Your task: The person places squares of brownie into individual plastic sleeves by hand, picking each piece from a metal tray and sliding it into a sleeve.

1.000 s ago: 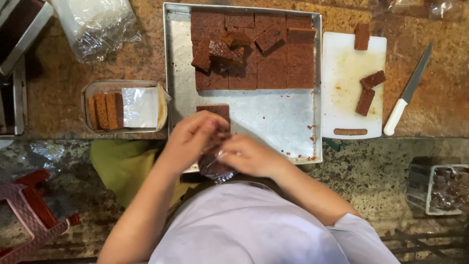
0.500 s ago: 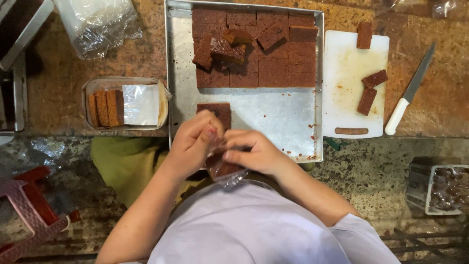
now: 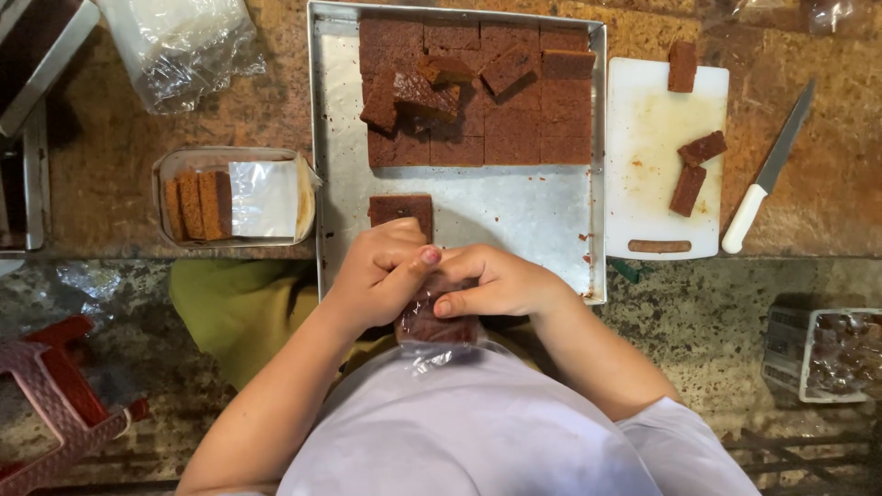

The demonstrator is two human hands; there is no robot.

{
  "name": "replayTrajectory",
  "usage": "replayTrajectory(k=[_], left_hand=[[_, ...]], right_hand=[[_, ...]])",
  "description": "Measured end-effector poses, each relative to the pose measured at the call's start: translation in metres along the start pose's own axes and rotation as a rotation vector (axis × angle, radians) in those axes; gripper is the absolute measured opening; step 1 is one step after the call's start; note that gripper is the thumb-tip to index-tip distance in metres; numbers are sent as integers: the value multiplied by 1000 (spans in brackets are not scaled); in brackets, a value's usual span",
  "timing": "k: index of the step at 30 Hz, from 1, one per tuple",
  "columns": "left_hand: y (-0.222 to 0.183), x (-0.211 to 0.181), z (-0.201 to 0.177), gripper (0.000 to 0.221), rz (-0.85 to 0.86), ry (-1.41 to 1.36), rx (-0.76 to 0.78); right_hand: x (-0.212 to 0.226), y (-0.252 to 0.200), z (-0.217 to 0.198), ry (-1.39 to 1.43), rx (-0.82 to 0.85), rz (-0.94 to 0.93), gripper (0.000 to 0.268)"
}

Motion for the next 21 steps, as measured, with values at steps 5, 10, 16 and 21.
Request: replayTrajectory(k=[5,10,16,21], left_hand=[[8,5,2,55,46,61,44],[13,-3,-25,39,-5,476,125],[-48,26,-148,44,-388,1053,-202],[-83,41,-146,23,-580,1060,-86]], right_hand=[[9,8,23,-36,227,45,30],[20,17,6,-238,277,291,31],[31,12,-106,-728,-703,100,72],[-115,23,-86,-1061,-331,424,36]])
Point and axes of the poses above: each hand's wrist, its own y-axis towards the middle knuckle, its own z-axis out of the palm, x = y × z, the point moved 9 cm from there along y, towards the middle knuckle, and after that the axes turned 2 degrees about z, right-handed, at the moved point
